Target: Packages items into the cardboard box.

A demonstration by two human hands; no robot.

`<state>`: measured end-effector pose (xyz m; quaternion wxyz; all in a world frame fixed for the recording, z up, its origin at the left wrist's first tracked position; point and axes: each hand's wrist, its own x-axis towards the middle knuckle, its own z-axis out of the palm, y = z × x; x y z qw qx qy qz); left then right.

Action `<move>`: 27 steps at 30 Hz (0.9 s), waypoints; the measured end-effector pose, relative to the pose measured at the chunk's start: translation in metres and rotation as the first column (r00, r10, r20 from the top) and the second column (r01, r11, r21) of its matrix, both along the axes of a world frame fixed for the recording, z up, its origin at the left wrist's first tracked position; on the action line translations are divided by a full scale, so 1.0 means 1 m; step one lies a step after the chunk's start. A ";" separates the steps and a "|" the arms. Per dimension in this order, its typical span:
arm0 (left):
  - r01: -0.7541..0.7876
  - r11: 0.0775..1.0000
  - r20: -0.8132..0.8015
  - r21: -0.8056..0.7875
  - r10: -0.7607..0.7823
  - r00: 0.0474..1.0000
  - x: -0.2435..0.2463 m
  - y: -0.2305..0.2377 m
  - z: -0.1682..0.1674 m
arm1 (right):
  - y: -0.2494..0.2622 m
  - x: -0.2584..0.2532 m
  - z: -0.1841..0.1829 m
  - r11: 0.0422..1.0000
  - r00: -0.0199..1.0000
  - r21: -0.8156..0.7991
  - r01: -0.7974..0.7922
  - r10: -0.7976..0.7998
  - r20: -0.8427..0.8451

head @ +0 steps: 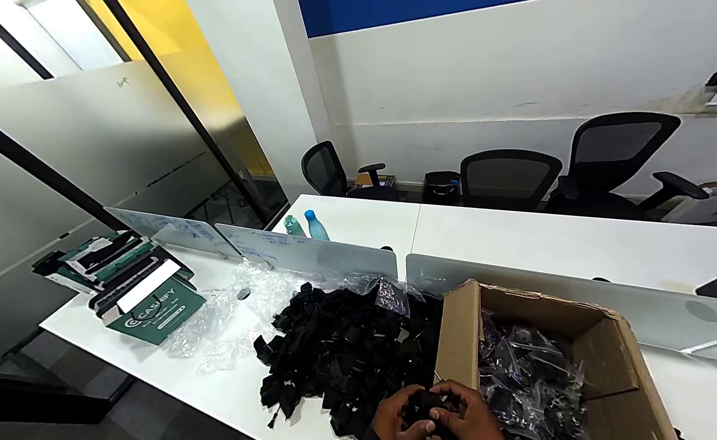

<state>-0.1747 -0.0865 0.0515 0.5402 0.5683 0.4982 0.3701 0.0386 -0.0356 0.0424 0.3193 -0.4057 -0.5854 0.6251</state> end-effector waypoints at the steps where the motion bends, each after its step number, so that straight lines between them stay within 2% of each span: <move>1: -0.051 0.998 -0.019 0.038 0.052 0.998 0.001 0.000 -0.002 | -0.001 0.000 0.002 0.998 1.000 -0.068 0.006 -0.008 -0.030; 4: -0.246 0.968 -0.093 0.053 0.250 0.964 0.000 0.002 -0.006 | -0.003 0.002 0.003 0.989 0.998 -0.141 -0.039 0.032 -0.051; 7: -0.361 0.933 -0.215 0.002 0.353 0.911 -0.003 0.003 -0.001 | -0.010 0.004 0.000 0.997 1.000 -0.076 -0.023 0.024 0.009; 11: -0.313 0.950 -0.445 0.010 0.285 0.849 0.003 0.002 0.006 | -0.020 -0.001 0.003 0.999 0.999 -0.013 0.038 -0.039 -0.026; 15: -0.170 0.985 -0.537 -0.001 0.143 0.831 0.015 0.001 0.015 | -0.028 -0.009 0.008 0.998 0.993 -0.046 0.038 -0.043 -0.107; 19: -0.082 0.988 -0.549 -0.129 -0.002 0.836 0.009 0.005 0.027 | -0.032 -0.007 0.006 0.998 0.978 -0.064 -0.012 -0.002 -0.208; 21: -0.035 0.974 -0.499 -0.225 -0.084 0.862 0.005 0.005 0.033 | -0.033 -0.007 0.003 0.998 0.972 -0.068 -0.015 -0.002 -0.233; 25: 0.057 0.952 -0.286 -0.302 -0.148 0.947 -0.005 0.001 0.024 | -0.035 -0.010 0.005 0.998 0.991 -0.053 0.042 -0.048 -0.123; 27: 0.049 0.962 -0.270 -0.269 -0.125 0.955 -0.005 -0.002 0.020 | -0.035 -0.010 0.003 1.000 0.996 0.001 0.021 -0.021 -0.088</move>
